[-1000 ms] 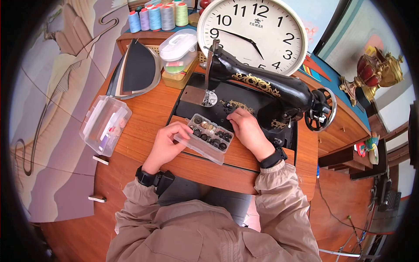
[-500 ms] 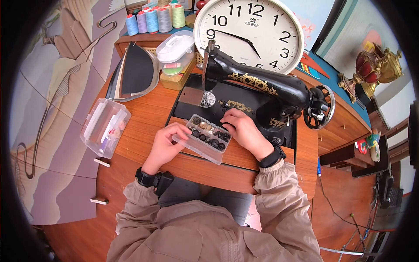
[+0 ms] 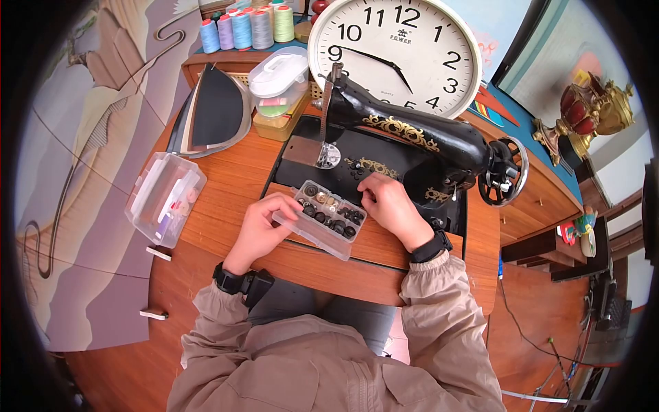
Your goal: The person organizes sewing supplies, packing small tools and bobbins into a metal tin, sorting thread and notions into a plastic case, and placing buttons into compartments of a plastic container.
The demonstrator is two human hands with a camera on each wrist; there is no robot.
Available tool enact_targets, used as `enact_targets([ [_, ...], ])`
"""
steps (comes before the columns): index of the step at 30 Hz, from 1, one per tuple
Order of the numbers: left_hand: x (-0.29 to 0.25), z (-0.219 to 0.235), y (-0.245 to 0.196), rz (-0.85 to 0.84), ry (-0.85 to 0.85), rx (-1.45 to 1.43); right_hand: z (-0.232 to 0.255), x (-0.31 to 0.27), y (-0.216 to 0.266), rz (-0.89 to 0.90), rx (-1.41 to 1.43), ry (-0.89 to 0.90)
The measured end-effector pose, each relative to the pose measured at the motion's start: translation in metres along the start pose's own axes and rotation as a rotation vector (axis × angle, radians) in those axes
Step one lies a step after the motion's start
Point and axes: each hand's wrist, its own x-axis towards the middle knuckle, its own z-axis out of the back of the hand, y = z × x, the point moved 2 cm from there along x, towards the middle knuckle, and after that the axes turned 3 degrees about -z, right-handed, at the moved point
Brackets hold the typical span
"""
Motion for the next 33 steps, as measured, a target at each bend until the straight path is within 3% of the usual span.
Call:
enact_targets([
  [3,0.000,0.000,0.000,0.008,-0.002,-0.002,0.004,0.000,0.006,-0.019,0.148,-0.059],
  [5,0.000,0.001,0.000,0.015,-0.009,-0.005,0.010,0.001,0.012,-0.180,0.373,0.022],
  [9,0.000,0.000,-0.001,0.003,-0.004,0.007,0.010,-0.003,0.011,-0.197,0.588,0.169],
  [11,0.000,0.000,-0.001,0.004,-0.009,-0.007,0.014,-0.001,0.009,-0.140,0.385,-0.011],
  [12,0.000,0.000,0.000,-0.010,-0.015,-0.006,0.017,-0.001,0.008,-0.140,0.385,-0.009],
  [14,0.000,0.001,-0.001,-0.021,-0.027,-0.005,0.030,-0.001,0.003,-0.238,0.205,-0.214],
  [16,0.000,0.001,-0.001,0.008,-0.022,-0.003,0.037,-0.003,-0.006,-0.302,0.047,-0.196],
  [18,0.000,0.001,0.000,0.010,-0.020,-0.002,0.046,-0.004,-0.004,-0.450,-0.006,0.038],
  [24,0.001,0.001,0.000,-0.014,-0.013,0.019,0.030,-0.012,-0.021,-0.346,0.016,0.139],
  [30,0.001,0.001,0.000,-0.017,-0.006,0.017,0.018,-0.010,-0.009,-0.321,-0.223,0.086],
  [33,0.001,0.001,-0.001,-0.013,-0.006,0.029,0.018,-0.011,-0.009,-0.322,-0.167,0.054],
])
